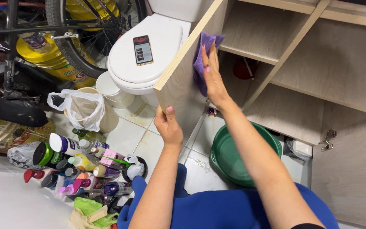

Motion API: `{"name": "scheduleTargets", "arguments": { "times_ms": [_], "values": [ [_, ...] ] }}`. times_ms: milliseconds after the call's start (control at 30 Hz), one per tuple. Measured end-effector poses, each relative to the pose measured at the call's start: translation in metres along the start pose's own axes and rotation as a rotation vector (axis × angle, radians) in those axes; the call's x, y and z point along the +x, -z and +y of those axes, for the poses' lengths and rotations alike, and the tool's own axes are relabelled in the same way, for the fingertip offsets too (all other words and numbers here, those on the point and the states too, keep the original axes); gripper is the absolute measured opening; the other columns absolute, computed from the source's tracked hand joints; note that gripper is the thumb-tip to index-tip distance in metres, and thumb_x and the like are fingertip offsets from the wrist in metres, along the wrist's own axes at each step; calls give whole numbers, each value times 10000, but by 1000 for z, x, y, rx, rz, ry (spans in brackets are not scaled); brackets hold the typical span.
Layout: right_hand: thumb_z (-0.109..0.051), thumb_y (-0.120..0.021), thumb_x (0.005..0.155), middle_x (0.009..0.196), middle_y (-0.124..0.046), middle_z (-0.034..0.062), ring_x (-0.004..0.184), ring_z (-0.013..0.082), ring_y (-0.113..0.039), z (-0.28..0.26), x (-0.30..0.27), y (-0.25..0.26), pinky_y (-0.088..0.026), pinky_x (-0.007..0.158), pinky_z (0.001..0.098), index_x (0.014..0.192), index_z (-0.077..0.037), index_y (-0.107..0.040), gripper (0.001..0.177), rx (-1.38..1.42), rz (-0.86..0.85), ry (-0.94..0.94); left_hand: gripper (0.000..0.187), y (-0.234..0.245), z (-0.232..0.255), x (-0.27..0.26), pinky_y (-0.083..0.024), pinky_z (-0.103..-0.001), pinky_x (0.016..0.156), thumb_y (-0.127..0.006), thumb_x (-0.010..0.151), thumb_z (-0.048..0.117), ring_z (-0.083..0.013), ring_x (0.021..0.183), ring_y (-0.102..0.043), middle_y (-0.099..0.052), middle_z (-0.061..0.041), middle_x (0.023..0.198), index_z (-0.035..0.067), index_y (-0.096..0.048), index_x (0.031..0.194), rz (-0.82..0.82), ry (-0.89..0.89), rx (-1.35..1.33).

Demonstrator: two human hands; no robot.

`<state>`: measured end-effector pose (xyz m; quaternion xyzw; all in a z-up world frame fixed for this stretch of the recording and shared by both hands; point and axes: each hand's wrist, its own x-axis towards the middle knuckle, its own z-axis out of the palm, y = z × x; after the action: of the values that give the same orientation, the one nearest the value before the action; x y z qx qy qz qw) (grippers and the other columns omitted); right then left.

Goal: The person sits on the floor and cleans the inside of a bathroom cabinet. They place a package inside, then dip a purple cloth into a green basin of water and wipe the cabinet door and interior shelves.

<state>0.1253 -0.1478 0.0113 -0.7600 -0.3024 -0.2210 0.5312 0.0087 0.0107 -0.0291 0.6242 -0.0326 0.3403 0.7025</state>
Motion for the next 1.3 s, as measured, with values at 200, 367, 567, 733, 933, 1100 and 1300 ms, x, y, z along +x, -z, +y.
{"name": "scheduleTargets", "arguments": {
  "times_ms": [200,367,567,733,933,1100,1300],
  "values": [
    [-704,-499,1021,1785,44,135,1639,341,18,36,33,2,-27,1340,515,1710,-218,-116,926,-296,83,234,521,7,5,8,-473,-267,893,-537,1082,481,-119,994,-580,-667,-47,1096,-14,-623,1218,-1,16,-50],
    [-752,-446,986,1740,82,132,1636,329,70,71,41,7,25,1338,531,1721,-238,-103,960,-362,64,258,550,8,9,10,-477,-295,982,-535,1088,487,-153,1095,-599,-673,-77,1194,-28,-607,1267,-8,16,-93],
    [-580,-184,1157,1792,-195,151,1699,295,-132,107,88,7,-93,1382,411,1702,-71,-214,746,138,130,-169,568,13,5,4,-478,-299,998,-542,1084,503,-160,1105,-600,-671,-82,1204,-31,-601,1268,-36,-7,-56],
    [-438,-236,1192,1805,24,112,1689,272,57,96,72,-17,-6,1392,373,1703,-49,-3,683,310,268,-16,562,7,-1,2,-476,-293,958,-547,1090,511,-154,1040,-586,-673,-79,1130,-29,-622,1221,24,-3,-23],
    [-388,-292,1190,1763,181,85,1651,229,181,62,-32,-79,81,1365,404,1671,-57,119,714,70,190,146,555,7,3,6,-478,-287,978,-536,1094,517,-147,1061,-592,-670,-68,1131,-24,-615,1191,18,-61,-25],
    [-485,-248,1148,1769,-219,196,1652,308,-192,53,-79,-68,-138,1353,400,1670,16,-222,724,445,36,-288,547,10,0,4,-460,-265,904,-548,1075,511,-121,986,-559,-643,-38,1074,-19,-613,1193,-18,-24,-52],
    [-572,-437,1045,1763,47,91,1654,272,56,17,-22,-17,7,1365,410,1684,-143,-108,837,-13,-81,403,517,11,-5,3,-349,-227,691,-561,1067,501,-71,769,-426,-523,33,860,-4,-645,1136,-6,30,6]
  ]
}}
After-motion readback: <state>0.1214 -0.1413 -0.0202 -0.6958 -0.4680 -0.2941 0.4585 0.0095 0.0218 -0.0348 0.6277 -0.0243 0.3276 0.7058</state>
